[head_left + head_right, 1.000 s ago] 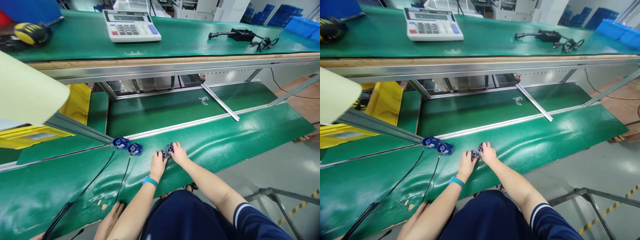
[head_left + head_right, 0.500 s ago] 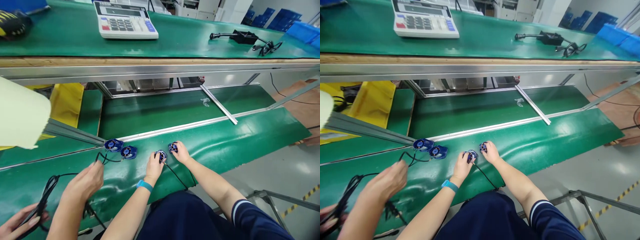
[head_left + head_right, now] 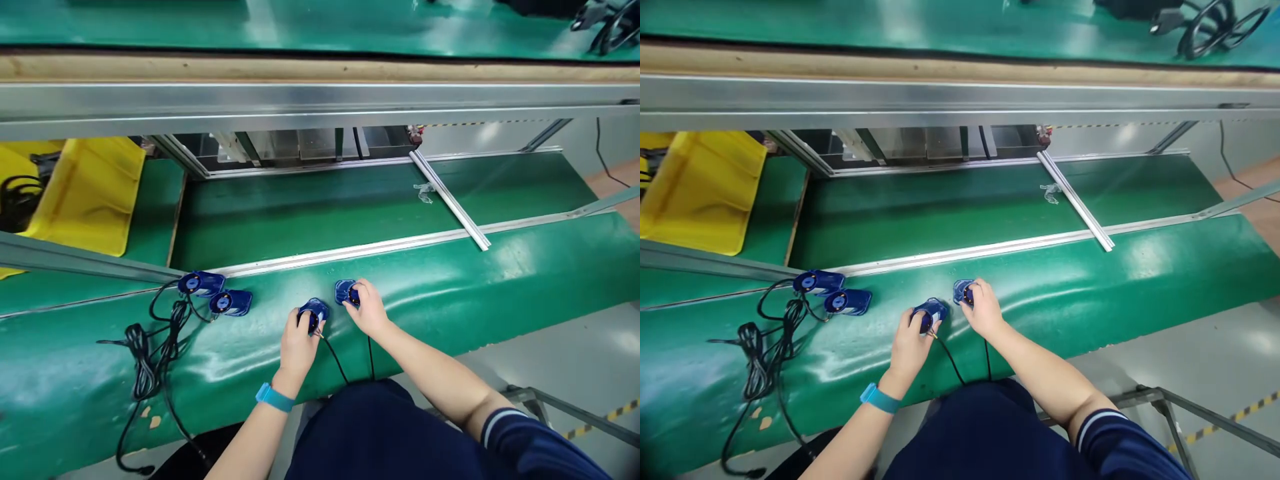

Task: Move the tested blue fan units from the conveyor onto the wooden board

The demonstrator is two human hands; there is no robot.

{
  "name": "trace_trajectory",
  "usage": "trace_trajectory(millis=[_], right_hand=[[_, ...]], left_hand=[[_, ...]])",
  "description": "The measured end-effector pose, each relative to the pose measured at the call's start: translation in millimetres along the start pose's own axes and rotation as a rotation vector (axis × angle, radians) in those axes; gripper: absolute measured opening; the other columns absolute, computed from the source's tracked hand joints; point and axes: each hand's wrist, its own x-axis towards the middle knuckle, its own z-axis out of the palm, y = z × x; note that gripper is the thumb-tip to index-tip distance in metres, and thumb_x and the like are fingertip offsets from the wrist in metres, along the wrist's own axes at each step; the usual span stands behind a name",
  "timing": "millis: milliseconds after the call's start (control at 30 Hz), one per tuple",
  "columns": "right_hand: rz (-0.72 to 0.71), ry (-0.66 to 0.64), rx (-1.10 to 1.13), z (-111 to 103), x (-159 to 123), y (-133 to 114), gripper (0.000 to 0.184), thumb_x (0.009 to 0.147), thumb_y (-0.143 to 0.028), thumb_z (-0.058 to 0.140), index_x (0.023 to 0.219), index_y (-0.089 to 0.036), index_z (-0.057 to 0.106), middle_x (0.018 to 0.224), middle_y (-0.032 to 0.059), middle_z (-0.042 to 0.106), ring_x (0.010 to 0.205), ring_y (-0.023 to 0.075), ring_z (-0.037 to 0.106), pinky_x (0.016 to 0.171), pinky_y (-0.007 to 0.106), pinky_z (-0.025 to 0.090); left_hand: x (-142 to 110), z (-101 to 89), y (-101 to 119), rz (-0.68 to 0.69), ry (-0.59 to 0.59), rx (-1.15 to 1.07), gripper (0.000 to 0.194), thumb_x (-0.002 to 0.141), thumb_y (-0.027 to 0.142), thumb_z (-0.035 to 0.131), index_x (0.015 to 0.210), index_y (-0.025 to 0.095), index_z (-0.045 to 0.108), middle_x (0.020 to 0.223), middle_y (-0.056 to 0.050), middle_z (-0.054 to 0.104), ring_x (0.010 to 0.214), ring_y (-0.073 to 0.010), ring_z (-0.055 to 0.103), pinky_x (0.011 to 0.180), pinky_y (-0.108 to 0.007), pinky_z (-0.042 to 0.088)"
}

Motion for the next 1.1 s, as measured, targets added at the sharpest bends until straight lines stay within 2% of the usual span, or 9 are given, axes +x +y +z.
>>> trace_trajectory(millis=[133,267,400,567,800,900,967,1033,1100], right_hand=[[0.002,-0.088,-0.043,-3.9,-5.9,-3.2,0.037,0.082,-0.018,0.07,0.117,-0.013,0.059,0.128,0.019,0.056,0.116,0.0303,0.054,0.104,0.05,0.048],[-0.032,-0.067,-0.055,-7.8,-10.6,-5.3,0.039,0.085,-0.019,0.069,0.122,-0.014,0.058,0.136,0.0198,0.052,0.119,0.0306,0.052,0.108,0.051,0.045],[0.039,-0.168,-0.088,-10.0,-17.2,-10.2,0.038,0.081,-0.014,0.071,0.117,-0.011,0.06,0.128,0.0199,0.056,0.114,0.0307,0.054,0.105,0.049,0.048],[0.024,-0.11,-0.087,-2.4,-27.8,-21.9,0.04,0.086,-0.019,0.068,0.124,-0.013,0.058,0.137,0.0195,0.052,0.121,0.0308,0.052,0.109,0.049,0.045],[0.117,-0.178,-0.05,9.3,-23.3,-36.3,0.049,0.084,-0.015,0.07,0.131,-0.012,0.055,0.148,0.0225,0.043,0.132,0.032,0.049,0.111,0.047,0.043],[0.137,0.053,0.067,-4.2,-69.7,-21.3,0.057,0.086,-0.025,0.07,0.139,-0.014,0.049,0.151,0.0222,0.041,0.138,0.0318,0.044,0.113,0.048,0.042],[0.289,0.206,0.116,-10.5,-126.1,-2.1,0.035,0.095,-0.032,0.057,0.126,-0.015,0.056,0.13,0.0181,0.058,0.125,0.0283,0.055,0.105,0.044,0.047],[0.6,0.175,0.106,-6.7,-189.7,18.4,0.025,0.099,-0.029,0.043,0.109,-0.016,0.061,0.105,0.0126,0.065,0.104,0.0242,0.063,0.095,0.038,0.051],[0.894,-0.021,0.087,10.4,-242.9,34.1,0.024,0.094,-0.024,0.048,0.11,-0.015,0.063,0.102,0.0117,0.066,0.1,0.0238,0.065,0.092,0.036,0.051]], left_hand=[[-9.8,-0.9,8.0,-0.049,-0.066,0.059,0.029,0.09,0.032,0.069,0.111,0.013,0.064,0.12,-0.017,0.059,0.095,-0.0289,0.066,0.081,-0.038,0.059],[-15.4,1.5,8.9,-0.015,0.008,0.049,0.038,0.09,0.036,0.068,0.12,0.012,0.062,0.128,-0.02,0.057,0.111,-0.0318,0.064,0.092,-0.04,0.057],[-18.2,2.2,10.3,-0.048,-0.083,0.069,0.03,0.089,0.032,0.07,0.111,0.012,0.065,0.122,-0.02,0.059,0.097,-0.0308,0.067,0.082,-0.04,0.06],[-18.8,2.3,19.8,0.026,-0.003,0.008,0.032,0.092,0.034,0.066,0.117,0.014,0.062,0.129,-0.02,0.056,0.112,-0.0307,0.063,0.094,-0.041,0.057],[-2.6,0.0,14.2,0.033,-0.221,0.115,0.023,0.089,0.029,0.068,0.106,0.013,0.063,0.115,-0.018,0.059,0.099,-0.0306,0.064,0.088,-0.042,0.056],[-2.9,-2.6,9.1,0.142,-0.093,0.151,0.035,0.09,0.033,0.067,0.111,0.006,0.063,0.128,-0.026,0.053,0.119,-0.0383,0.056,0.1,-0.046,0.052],[-2.2,-2.3,8.0,0.224,-0.012,0.172,0.047,0.091,0.036,0.066,0.122,0.001,0.059,0.14,-0.031,0.045,0.131,-0.0429,0.046,0.105,-0.05,0.049],[1.3,-0.7,9.5,0.319,-0.027,0.199,0.056,0.094,0.04,0.061,0.137,0.004,0.053,0.145,-0.031,0.041,0.134,-0.043,0.045,0.102,-0.052,0.049],[7.0,1.8,13.0,0.407,-0.123,0.245,0.055,0.098,0.039,0.052,0.147,0.014,0.048,0.145,-0.028,0.045,0.13,-0.0404,0.049,0.096,-0.051,0.051]])
